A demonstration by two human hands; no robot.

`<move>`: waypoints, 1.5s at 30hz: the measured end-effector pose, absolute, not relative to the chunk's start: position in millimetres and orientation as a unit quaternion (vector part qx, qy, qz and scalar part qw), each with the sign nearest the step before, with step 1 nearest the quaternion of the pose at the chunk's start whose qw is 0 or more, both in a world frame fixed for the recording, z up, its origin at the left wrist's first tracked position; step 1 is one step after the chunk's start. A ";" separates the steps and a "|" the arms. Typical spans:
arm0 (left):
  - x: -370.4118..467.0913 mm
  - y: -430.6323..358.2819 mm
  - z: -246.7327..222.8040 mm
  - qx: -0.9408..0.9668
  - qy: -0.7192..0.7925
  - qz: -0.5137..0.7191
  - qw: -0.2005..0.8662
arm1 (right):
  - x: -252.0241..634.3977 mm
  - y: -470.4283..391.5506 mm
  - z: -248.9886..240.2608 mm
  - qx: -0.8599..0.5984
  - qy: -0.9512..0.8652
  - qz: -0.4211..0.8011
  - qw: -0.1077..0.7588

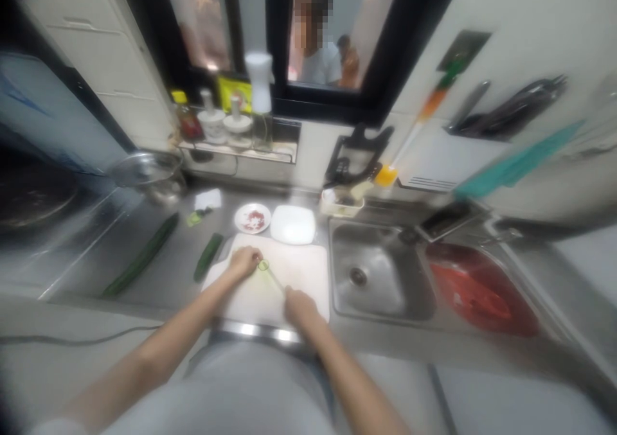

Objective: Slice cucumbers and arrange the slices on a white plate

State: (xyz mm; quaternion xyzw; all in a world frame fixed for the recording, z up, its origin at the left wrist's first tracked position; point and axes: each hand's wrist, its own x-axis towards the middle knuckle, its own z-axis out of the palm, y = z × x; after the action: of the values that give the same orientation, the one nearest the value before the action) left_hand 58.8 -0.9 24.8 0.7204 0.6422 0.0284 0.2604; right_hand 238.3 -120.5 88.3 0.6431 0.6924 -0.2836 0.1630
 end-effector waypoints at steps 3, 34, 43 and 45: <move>59.3 0.1 24.3 0.718 0.644 0.024 0.262 | 238.4 -117.8 85.6 0.641 0.696 -0.282 0.159; 62.3 -4.0 19.4 0.717 0.651 0.027 0.247 | 236.3 -121.3 86.0 0.654 0.691 -0.277 0.133; 63.7 -2.0 15.9 0.719 0.650 0.023 0.243 | 232.9 -116.9 83.6 0.662 0.688 -0.270 0.129; 63.9 -2.6 16.0 0.719 0.652 0.023 0.241 | 233.2 -117.7 84.0 0.663 0.686 -0.271 0.133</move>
State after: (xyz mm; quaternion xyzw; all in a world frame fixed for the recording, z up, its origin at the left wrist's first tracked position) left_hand 63.9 -2.6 16.0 0.7187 0.6519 0.0228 0.2408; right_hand 233.2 -117.7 84.0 0.6626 0.6856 -0.2708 0.1327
